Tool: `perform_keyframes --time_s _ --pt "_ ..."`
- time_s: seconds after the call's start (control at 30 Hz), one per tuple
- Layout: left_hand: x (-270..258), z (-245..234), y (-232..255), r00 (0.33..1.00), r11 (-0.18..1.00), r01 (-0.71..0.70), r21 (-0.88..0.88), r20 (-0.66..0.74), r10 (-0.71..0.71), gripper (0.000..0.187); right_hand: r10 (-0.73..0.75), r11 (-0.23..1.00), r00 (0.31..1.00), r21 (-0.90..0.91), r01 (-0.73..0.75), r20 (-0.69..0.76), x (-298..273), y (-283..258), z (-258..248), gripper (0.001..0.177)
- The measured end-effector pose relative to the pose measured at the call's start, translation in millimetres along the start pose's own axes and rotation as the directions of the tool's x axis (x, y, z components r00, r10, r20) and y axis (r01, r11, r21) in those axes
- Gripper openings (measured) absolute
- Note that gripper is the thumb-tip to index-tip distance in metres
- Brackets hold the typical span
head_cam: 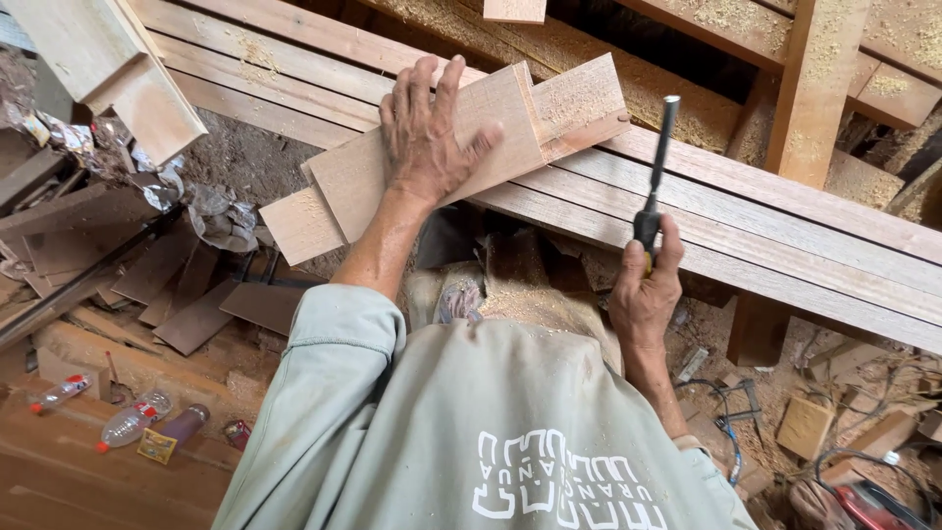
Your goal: The person uses a chisel to carve and shape a small wooden block, repeatedly striking and scraping the wood to refine its edges. The person then places the shaped block aside and picks up a stack of long wooden planks, moving them to a different location.
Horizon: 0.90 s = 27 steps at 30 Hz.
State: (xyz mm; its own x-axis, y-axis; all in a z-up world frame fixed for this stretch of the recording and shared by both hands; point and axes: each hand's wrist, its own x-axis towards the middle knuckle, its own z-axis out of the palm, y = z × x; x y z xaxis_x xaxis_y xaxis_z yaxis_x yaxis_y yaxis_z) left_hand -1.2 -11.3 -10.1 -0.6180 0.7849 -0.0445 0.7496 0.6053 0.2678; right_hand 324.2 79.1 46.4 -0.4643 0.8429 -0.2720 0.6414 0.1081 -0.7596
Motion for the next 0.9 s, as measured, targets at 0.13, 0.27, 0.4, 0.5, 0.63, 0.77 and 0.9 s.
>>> perform_keyframes --time_s 0.13,0.27,0.4,0.5,0.63,0.77,0.9 --pt "-13 -18 0 0.972 0.971 -0.232 -0.055 -0.054 0.229 0.115 -0.192 0.980 0.981 0.068 0.190 0.029 1 -1 0 0.042" --pt "-42 -13 -7 0.957 0.968 -0.234 0.094 0.198 0.212 0.135 -0.012 1.000 0.990 0.005 0.012 0.139 -7 -16 0 0.046" --pt "-37 -56 -3 0.961 0.981 -0.175 -0.082 0.202 0.189 0.123 -0.023 0.983 0.999 0.180 0.030 -0.041 -7 3 2 0.043" --pt "-20 -89 -22 0.920 0.963 -0.141 -0.230 0.330 0.213 0.116 -0.018 0.952 0.995 0.303 0.048 -0.103 3 3 -6 0.044" --pt "1 -116 -49 0.827 0.842 0.190 -0.505 0.544 0.140 0.090 0.062 0.907 0.994 0.421 -0.017 -0.094 5 7 -14 0.050" --pt "6 -129 -51 0.901 0.868 0.101 -0.485 0.415 0.127 0.063 0.093 0.923 0.992 0.379 -0.057 -0.079 10 3 -18 0.047" --pt "-1 -93 -57 0.971 0.935 0.004 -0.355 0.225 0.081 0.060 0.100 0.958 0.994 0.275 -0.084 -0.044 15 -7 -22 0.047"
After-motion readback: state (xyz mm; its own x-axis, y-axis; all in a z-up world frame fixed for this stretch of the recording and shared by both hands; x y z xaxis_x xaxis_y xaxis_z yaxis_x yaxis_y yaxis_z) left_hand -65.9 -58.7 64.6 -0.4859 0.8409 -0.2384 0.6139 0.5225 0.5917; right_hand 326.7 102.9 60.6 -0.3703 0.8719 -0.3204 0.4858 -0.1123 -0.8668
